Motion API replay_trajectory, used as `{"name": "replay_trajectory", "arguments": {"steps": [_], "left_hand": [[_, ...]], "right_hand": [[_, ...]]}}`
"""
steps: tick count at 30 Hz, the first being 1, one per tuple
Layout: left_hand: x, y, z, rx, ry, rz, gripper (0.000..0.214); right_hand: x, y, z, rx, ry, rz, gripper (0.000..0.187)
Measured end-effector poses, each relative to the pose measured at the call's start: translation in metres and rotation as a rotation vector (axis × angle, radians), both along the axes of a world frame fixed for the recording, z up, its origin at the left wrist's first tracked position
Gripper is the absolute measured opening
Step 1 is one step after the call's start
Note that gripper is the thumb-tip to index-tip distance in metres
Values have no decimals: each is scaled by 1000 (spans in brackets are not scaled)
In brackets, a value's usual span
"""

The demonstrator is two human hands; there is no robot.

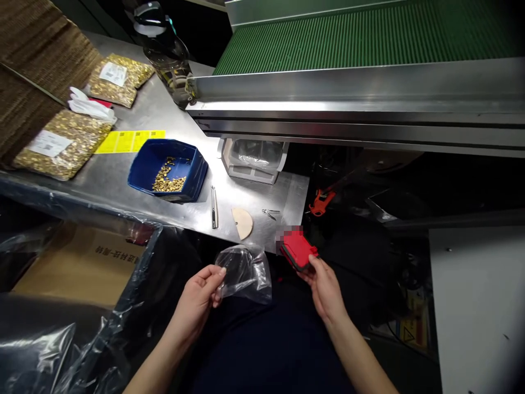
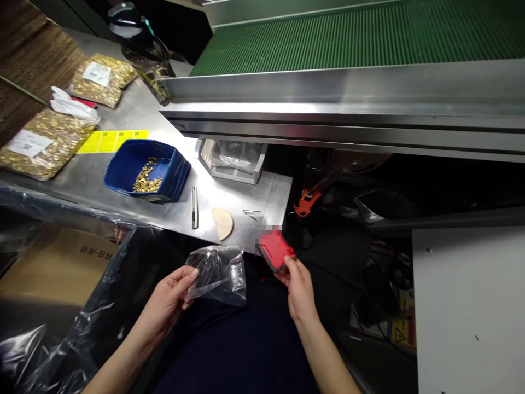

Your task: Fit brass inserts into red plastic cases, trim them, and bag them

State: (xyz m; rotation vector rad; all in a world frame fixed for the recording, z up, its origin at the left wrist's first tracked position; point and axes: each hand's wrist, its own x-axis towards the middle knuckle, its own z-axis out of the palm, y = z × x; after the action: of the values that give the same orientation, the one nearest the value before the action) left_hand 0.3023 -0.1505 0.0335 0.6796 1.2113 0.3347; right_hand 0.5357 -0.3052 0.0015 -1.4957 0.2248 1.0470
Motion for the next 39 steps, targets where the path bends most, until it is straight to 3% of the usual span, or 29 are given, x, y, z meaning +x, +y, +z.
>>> {"name": "replay_trajectory", "arguments": {"steps": [2, 7, 9, 11, 13, 17, 19, 22, 25, 27, 31, 36, 39], "left_hand": [[10, -2, 5, 84, 51, -95, 39], [38, -5, 10, 192, 90, -301, 42], [48, -6, 10, 186, 64, -329, 42], [54, -7, 10, 181, 42, -361, 42], [59, -8, 11, 227, 42, -393, 39], [63, -15, 19, 498, 51, -480, 28], [66, -20, 22, 685, 66, -543, 21], [71, -28, 26, 955, 105, -615, 11], [76, -36, 26, 1060, 151, -665, 10], [79, -40, 26, 1065, 151, -692, 10], [85, -46, 22, 1205, 83, -648, 18], [93, -48, 14, 1474, -34, -597, 30], [98, -54, 14, 1516, -120, -672, 31]], "right_hand": [[12, -10, 26, -31, -198, 59, 39], [13, -32, 116, -123, -900, 225, 29], [7, -32, 141, -11, -1132, 511, 13], [0, -27, 151, 104, -1274, 902, 8], [-6, -21, 148, 80, -1338, 1161, 13], [-16, -19, 128, -79, -1329, 1274, 13], [-17, -23, 121, -143, -1277, 1220, 12], [-17, -28, 113, -276, -1054, 956, 17], [-18, -31, 104, -301, -775, 673, 22], [-22, -31, 96, -268, -680, 588, 25], [-31, -31, 84, -235, -762, 706, 20], [-28, -30, 81, -372, -1007, 942, 13], [-19, -28, 79, -377, -887, 891, 12]]}}
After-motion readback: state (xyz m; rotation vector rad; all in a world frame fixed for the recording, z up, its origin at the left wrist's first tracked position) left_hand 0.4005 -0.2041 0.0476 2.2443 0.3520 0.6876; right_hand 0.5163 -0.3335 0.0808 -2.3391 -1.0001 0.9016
